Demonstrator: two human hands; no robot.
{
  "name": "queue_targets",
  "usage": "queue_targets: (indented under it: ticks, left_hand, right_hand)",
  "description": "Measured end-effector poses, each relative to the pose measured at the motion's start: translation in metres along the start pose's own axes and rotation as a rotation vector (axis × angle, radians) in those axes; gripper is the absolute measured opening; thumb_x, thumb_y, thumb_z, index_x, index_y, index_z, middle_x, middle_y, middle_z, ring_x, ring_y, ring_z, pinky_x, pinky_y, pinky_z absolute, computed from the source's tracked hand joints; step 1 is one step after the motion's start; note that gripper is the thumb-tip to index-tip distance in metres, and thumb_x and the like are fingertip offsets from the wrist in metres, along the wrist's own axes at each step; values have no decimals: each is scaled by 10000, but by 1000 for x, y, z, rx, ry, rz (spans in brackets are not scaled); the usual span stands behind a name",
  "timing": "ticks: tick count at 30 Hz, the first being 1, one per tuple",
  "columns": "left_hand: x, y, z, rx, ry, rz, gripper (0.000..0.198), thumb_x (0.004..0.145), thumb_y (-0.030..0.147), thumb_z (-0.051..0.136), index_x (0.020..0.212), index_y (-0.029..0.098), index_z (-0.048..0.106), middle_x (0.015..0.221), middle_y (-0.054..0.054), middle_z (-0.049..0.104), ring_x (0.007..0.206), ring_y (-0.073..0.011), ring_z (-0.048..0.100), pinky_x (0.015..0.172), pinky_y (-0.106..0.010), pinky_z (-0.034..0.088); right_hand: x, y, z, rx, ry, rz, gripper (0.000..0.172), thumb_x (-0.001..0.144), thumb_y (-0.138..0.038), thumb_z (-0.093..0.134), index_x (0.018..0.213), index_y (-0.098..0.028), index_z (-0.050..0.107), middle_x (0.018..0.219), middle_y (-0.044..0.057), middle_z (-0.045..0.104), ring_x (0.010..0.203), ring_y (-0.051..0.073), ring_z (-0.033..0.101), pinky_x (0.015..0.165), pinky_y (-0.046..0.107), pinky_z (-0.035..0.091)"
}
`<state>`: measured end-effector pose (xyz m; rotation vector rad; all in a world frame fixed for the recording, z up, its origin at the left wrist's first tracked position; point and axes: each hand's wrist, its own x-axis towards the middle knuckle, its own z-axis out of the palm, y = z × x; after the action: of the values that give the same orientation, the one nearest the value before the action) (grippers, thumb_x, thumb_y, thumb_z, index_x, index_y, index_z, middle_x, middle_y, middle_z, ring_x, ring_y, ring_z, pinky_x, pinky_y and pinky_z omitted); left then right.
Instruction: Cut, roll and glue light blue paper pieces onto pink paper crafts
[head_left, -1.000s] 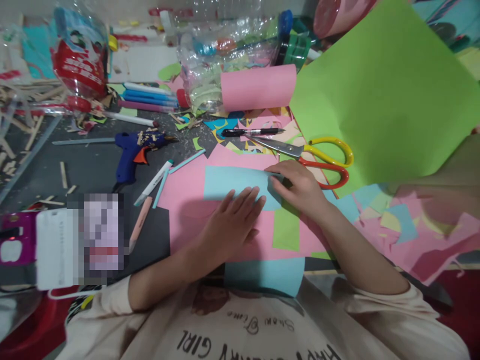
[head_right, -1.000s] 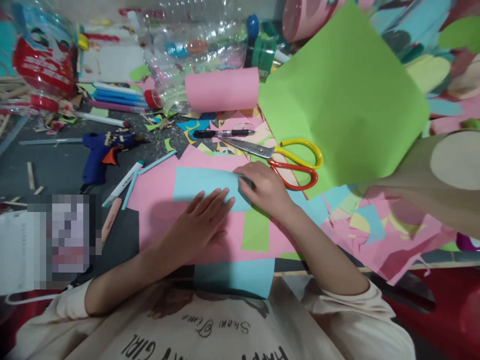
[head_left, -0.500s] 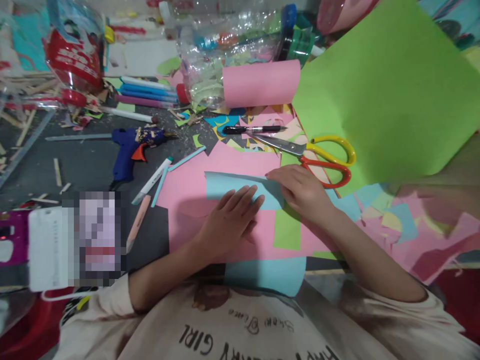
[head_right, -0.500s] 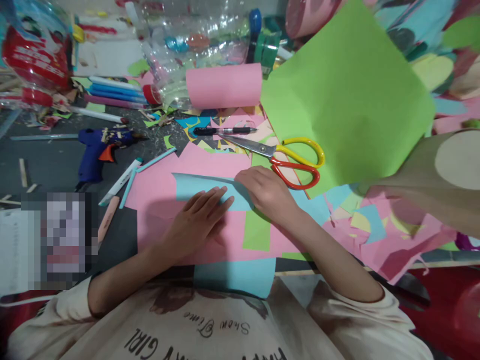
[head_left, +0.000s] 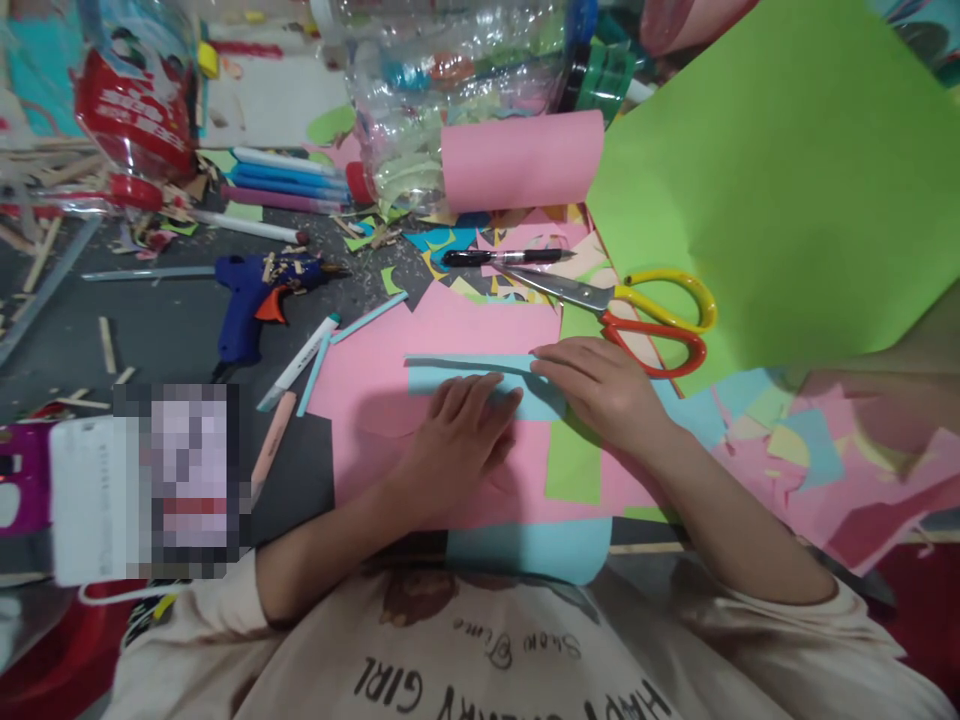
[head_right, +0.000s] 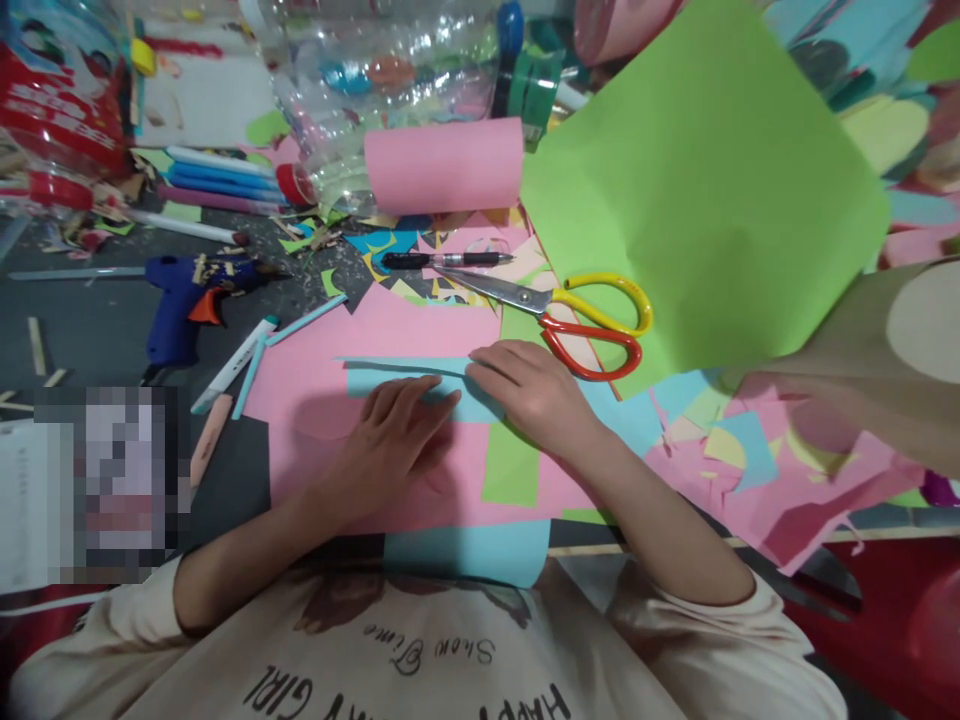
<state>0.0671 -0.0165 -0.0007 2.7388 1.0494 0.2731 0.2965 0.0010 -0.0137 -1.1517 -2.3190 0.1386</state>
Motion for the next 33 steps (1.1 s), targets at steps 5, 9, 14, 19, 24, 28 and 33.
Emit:
queue_targets:
  ticks: [5,9,14,19,24,28,33]
  left_hand:
    - [1,0,1,80,91,43,350,989,254,436,1284,114,561,1198,-145,659,1113,-239,611,989,-390,478]
    - [-1,1,7,171,209,86,377,970,218,444,1306,87,554,1428,-126,560,1451,-230,347,1219,-381,256]
    - [-1,-1,6,190,200,56,380,962,261,469,1300,124,579,1496,-79,511,1541,-203,135,1272,-390,82]
    - [2,-6,0,146,158,11,346,967,328,482,1252,177,606,1466,-83,541,1433,-262,383,1243,-498,163]
    - [3,-10,-2,94,125,4,370,974,354,478,1271,156,576,1409,-134,574,1331,-305,471,1167,-592,276]
    - [2,-11,0,63,128,-3,401,962,390,507,1294,168,546,1406,-141,560,1326,-301,466,1166,-598,283]
    - [2,-13,2,35,112,-4,454,949,424,532,1317,159,525,1393,-171,553,1316,-316,468,1152,-621,300]
  right_hand:
    - [1,1,0,-11,22,-75,252,943,-76,457,979,-167,689,1009,106,770,910,207,693,783,367,571]
    - [3,1,0,-14,24,-85,239,944,-85,470,947,-178,689,988,94,774,895,201,701,774,365,576]
    - [4,1,0,-22,30,-90,220,944,-102,494,948,-189,695,973,86,773,892,196,704,756,351,573]
    - [5,6,2,-29,56,-105,209,944,-95,498,966,-180,688,951,84,773,877,196,703,741,342,567]
    - [7,12,4,-23,77,-48,218,956,-115,490,1019,-198,682,967,72,774,884,196,698,741,342,555]
    - [7,4,1,-10,-24,15,300,960,-323,539,1212,-187,628,1136,114,736,1050,241,663,907,419,531]
    - [3,-13,0,-14,-248,67,861,859,-695,493,1500,-134,361,1439,185,549,1378,338,440,1139,550,338]
